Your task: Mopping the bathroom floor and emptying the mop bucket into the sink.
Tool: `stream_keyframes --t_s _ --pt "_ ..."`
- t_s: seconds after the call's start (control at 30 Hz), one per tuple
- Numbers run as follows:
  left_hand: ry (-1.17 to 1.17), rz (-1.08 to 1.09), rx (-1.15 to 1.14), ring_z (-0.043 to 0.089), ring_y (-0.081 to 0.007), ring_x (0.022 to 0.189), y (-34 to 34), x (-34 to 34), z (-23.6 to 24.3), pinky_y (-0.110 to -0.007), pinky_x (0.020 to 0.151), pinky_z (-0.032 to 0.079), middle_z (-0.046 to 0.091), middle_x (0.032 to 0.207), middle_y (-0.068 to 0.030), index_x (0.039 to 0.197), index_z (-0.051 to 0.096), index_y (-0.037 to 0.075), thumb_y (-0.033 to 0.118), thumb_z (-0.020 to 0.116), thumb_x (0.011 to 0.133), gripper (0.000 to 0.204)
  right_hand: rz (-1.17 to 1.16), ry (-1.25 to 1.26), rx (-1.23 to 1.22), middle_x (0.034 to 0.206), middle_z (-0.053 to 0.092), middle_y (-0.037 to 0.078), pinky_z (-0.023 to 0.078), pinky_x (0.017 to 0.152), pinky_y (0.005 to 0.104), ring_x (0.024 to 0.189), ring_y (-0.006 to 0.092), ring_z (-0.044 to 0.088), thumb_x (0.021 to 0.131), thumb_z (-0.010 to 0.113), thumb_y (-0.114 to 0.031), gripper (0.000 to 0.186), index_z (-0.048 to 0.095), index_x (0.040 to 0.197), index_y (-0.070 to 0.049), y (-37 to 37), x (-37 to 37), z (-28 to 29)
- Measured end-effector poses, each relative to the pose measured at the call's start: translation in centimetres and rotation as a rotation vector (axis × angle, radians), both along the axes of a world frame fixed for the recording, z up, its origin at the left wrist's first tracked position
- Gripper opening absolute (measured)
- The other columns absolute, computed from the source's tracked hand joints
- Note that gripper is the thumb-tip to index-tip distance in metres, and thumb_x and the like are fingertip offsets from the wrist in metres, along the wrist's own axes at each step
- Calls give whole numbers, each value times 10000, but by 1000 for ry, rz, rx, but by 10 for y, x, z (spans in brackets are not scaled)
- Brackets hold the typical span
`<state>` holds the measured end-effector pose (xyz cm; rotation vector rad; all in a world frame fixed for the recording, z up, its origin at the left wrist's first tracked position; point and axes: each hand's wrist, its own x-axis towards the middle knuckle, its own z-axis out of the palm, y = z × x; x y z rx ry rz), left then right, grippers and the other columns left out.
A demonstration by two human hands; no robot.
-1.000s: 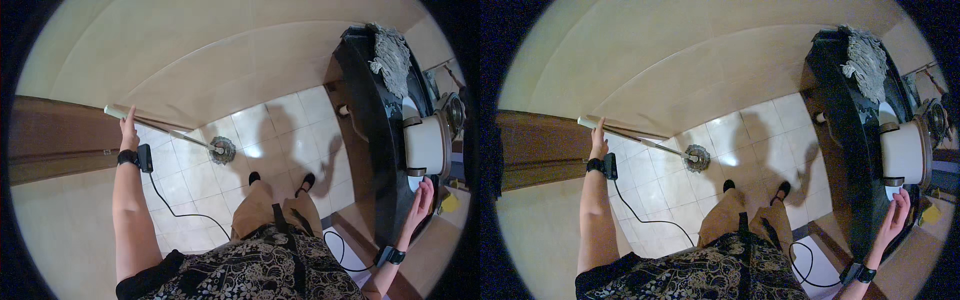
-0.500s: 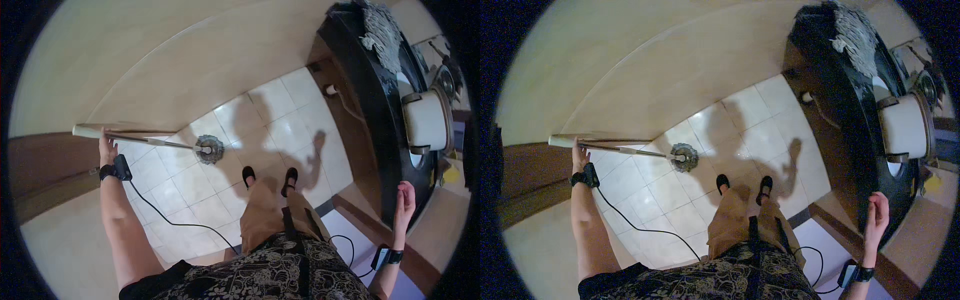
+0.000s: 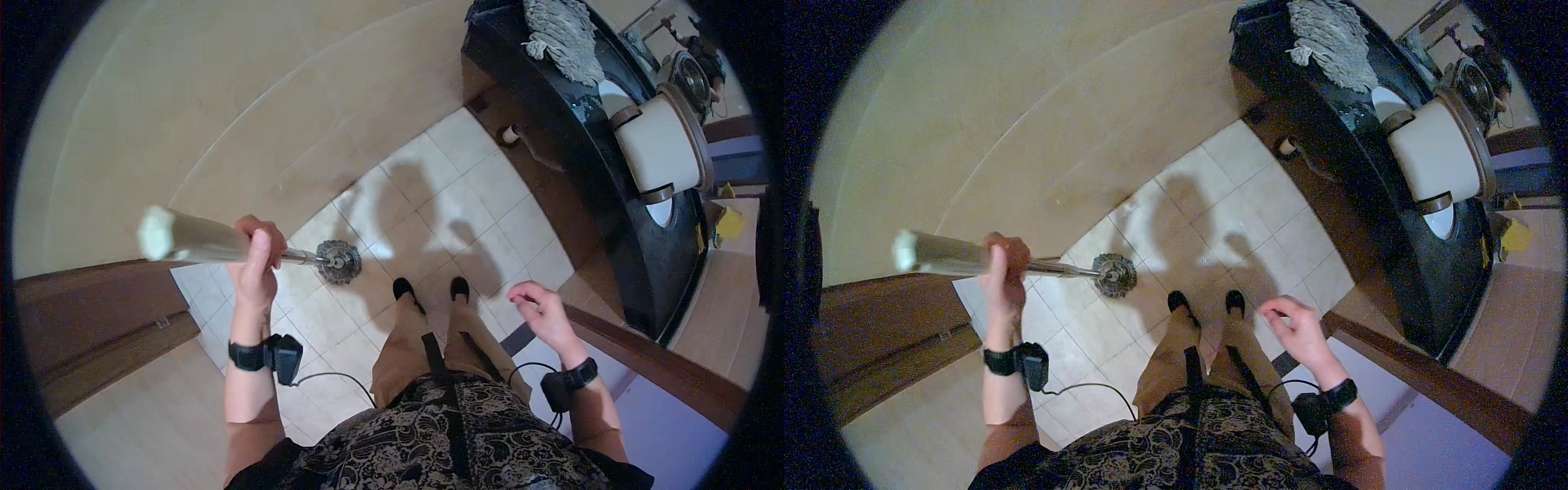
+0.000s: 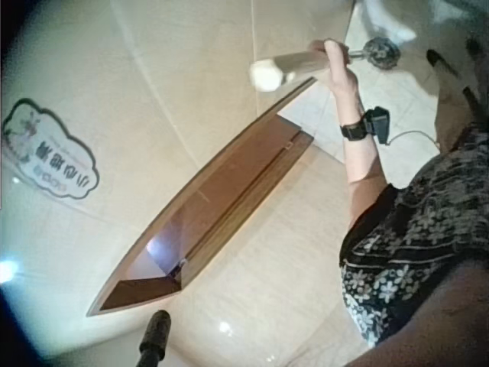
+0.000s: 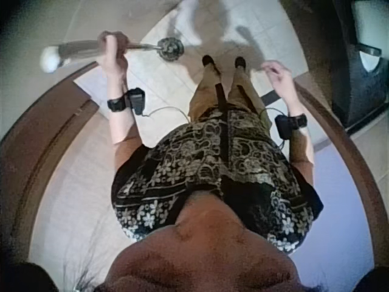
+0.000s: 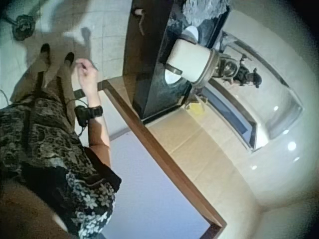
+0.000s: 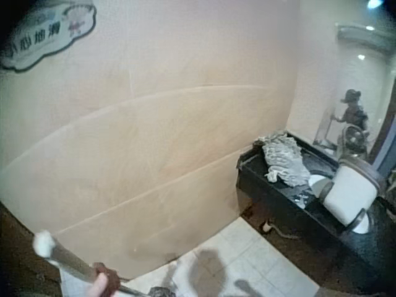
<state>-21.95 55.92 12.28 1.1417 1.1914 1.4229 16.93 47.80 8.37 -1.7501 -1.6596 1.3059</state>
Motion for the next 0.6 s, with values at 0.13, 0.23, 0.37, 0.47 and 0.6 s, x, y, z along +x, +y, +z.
stream_keyframes --t_s 0.13,0.23,0.37,0.47,0.6 --pt "-17 -143 244 264 -98 376 -5 44 87 -258 429 270 277 445 11 690 392 67 319 543 763 303 58 80 12 816 575 117 441 663 273 767 199 560 754 521 -26 129 566 875 -15 1 1 -11" --pt "-25 -130 284 275 -102 350 -31 66 121 -267 387 269 291 404 24 637 395 77 323 583 730 323 96 151 -49 827 562 84 429 685 250 781 141 539 791 492 -51 114 553 859 18 3 2 -11" --pt "24 -193 427 317 -67 279 -50 103 152 -194 314 273 351 369 51 611 406 101 408 598 728 381 91 326 -94 815 566 71 430 666 243 765 130 540 804 496 -113 148 552 876 4 -8 14 -37" --pt "18 -197 507 335 -34 279 -69 125 181 -140 301 289 354 352 67 595 400 120 429 593 736 391 153 500 -147 791 571 69 438 648 250 742 142 548 813 486 -145 166 544 882 -5 -16 2 -53" --pt "-33 -227 446 322 -31 290 -80 156 172 -131 323 355 356 345 71 491 350 152 432 627 705 448 26 786 -730 881 557 93 456 735 271 802 157 549 845 460 -194 234 492 985 -9 -25 1 -68"
